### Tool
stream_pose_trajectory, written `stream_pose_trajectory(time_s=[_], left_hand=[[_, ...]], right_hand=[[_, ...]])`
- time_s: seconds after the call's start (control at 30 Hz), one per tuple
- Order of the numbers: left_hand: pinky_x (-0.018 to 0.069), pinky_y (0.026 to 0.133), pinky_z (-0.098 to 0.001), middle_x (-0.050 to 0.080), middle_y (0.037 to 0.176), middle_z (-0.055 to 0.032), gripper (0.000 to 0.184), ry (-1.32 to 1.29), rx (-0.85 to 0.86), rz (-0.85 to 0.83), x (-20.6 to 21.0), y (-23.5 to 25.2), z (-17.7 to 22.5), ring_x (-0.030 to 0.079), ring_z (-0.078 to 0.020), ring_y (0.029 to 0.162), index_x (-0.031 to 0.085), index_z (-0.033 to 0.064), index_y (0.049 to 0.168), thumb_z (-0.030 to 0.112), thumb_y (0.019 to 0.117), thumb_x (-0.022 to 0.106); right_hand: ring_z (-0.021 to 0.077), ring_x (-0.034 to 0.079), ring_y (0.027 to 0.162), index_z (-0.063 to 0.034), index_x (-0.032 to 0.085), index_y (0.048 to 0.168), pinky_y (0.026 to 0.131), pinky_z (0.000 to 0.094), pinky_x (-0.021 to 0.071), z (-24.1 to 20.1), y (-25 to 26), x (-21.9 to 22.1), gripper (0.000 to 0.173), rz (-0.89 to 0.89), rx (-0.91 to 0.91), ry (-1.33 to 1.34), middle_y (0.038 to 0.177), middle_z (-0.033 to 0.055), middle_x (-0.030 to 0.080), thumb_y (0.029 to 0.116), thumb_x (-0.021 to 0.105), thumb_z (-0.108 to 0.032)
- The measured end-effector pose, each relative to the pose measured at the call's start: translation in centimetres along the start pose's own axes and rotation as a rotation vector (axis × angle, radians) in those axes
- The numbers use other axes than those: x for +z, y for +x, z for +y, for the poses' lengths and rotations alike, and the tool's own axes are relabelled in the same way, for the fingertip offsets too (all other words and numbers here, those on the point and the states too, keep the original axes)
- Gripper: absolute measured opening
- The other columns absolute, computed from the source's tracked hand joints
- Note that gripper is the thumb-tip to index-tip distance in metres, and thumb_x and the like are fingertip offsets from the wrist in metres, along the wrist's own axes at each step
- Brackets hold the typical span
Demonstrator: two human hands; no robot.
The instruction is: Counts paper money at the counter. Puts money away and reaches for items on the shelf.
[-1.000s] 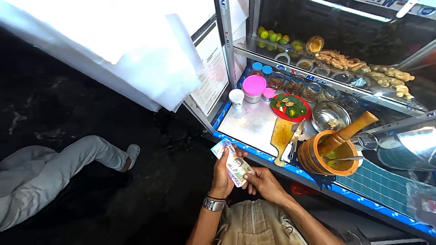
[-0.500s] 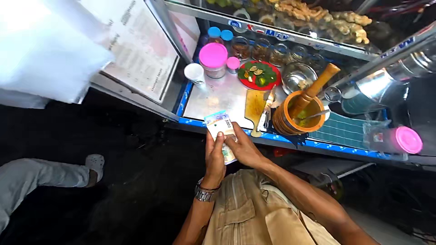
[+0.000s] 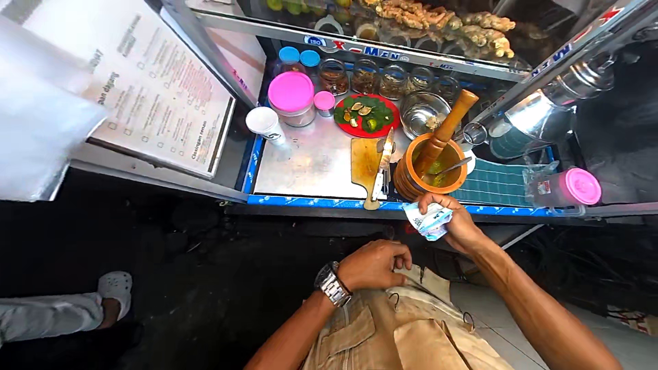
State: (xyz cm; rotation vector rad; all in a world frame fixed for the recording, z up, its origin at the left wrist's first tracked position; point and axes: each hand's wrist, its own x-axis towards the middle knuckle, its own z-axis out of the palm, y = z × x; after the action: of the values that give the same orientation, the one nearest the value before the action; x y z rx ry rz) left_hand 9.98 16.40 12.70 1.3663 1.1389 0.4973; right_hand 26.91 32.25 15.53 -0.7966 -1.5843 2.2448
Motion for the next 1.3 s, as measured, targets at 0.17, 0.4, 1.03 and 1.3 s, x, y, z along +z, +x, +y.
stream_pose_trajectory(time_s=[0.17,0.4,1.03,1.3], left_hand=[[0.0581,0.074,-0.0264,0.072,0.092,-0.0039,0.012,0.039,0.248,0.464,0.0,-0.4,0.6,0.067,-0.0086,0.079,0.075,0.0072,0.096,0.018,0.0924,0.071],[0.0613,0.073,-0.0226,0.073,0.097,-0.0038,0.013,-0.195,0.402,0.731,0.0,-1.6,-0.7,0.07,-0.0074,0.083,0.07,0.0041,0.096,0.013,0.0897,0.078],[0.0553,0.09,-0.0349,0.071,0.106,-0.0075,0.027,-0.072,0.162,0.1,-3.0,3.8,-0.1,0.068,-0.0146,0.095,0.069,0.007,0.121,0.021,0.0983,0.065],[0.0465,0.106,-0.0492,0.072,0.12,-0.0147,0.041,-0.152,0.11,-0.322,0.2,5.9,-1.6,0.065,-0.0239,0.116,0.072,0.0047,0.123,0.03,0.1091,0.043]], right_hand=[[0.0157,0.066,0.111,-0.0093,0.072,0.116,0.092,0.0364,0.0579,-2.7,-3.6,-2.2,0.042,-0.211,0.001,0.068,0.128,0.0052,0.064,0.0996,0.047,-0.04],[0.0085,0.07,0.098,-0.0026,0.071,0.114,0.083,0.0244,0.0603,-8.4,-8.0,1.7,0.019,-0.022,-0.335,-0.631,0.111,0.0063,0.073,0.095,0.068,-0.002],[0.0475,0.061,0.121,0.0115,0.065,0.12,0.105,0.0611,0.045,3.1,-5.6,6.9,0.027,-0.541,0.271,-1.15,0.123,0.0317,0.065,0.1009,0.056,-0.005],[0.0438,0.058,0.127,0.0085,0.058,0.133,0.11,0.0592,0.0426,-1.9,-6.1,6.3,0.036,-0.844,0.248,-1.063,0.132,0.0299,0.061,0.099,0.059,-0.002]])
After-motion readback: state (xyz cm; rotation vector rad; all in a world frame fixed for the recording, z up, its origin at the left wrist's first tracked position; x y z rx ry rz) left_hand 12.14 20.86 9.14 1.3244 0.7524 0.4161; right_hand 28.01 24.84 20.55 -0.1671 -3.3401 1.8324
